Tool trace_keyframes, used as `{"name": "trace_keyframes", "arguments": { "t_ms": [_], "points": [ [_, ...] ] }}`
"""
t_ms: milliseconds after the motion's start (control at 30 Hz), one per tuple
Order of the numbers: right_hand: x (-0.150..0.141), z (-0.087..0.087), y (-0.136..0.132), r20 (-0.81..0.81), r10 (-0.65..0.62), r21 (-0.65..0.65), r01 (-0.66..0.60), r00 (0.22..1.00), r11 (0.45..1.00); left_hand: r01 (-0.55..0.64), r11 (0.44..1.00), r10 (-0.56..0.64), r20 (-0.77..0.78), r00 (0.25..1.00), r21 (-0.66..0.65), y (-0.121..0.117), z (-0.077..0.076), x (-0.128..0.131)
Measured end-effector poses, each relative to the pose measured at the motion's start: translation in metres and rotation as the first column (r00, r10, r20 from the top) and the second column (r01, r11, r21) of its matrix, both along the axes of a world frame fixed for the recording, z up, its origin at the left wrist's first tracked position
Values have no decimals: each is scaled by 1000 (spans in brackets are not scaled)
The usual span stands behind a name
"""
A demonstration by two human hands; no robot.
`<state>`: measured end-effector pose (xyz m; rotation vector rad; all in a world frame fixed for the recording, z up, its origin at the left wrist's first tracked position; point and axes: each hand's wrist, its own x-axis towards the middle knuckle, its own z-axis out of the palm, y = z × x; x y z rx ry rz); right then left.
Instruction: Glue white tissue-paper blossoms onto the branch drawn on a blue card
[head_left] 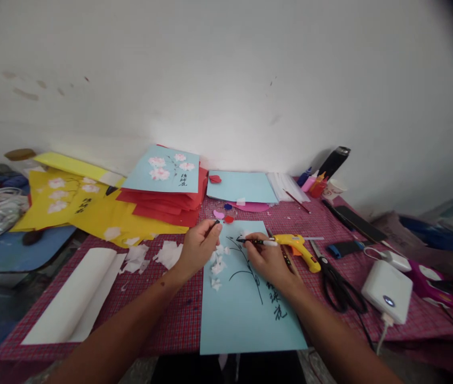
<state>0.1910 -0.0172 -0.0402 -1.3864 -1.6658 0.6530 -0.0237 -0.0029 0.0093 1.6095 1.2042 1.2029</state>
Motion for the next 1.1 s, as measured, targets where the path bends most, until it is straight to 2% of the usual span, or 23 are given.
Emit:
{"name": "trace_keyframes", "arguments": {
  "t_ms": [200,1100],
  "points": [
    [0,0,-1,81,-9,16,8,997,1000,13,1000,-13,7,1000,-7,1,-3,0],
    [0,5,-2,112,44,17,-46,993,999,29,999,-30,-27,999,-25,0,-4,0]
  ]
}}
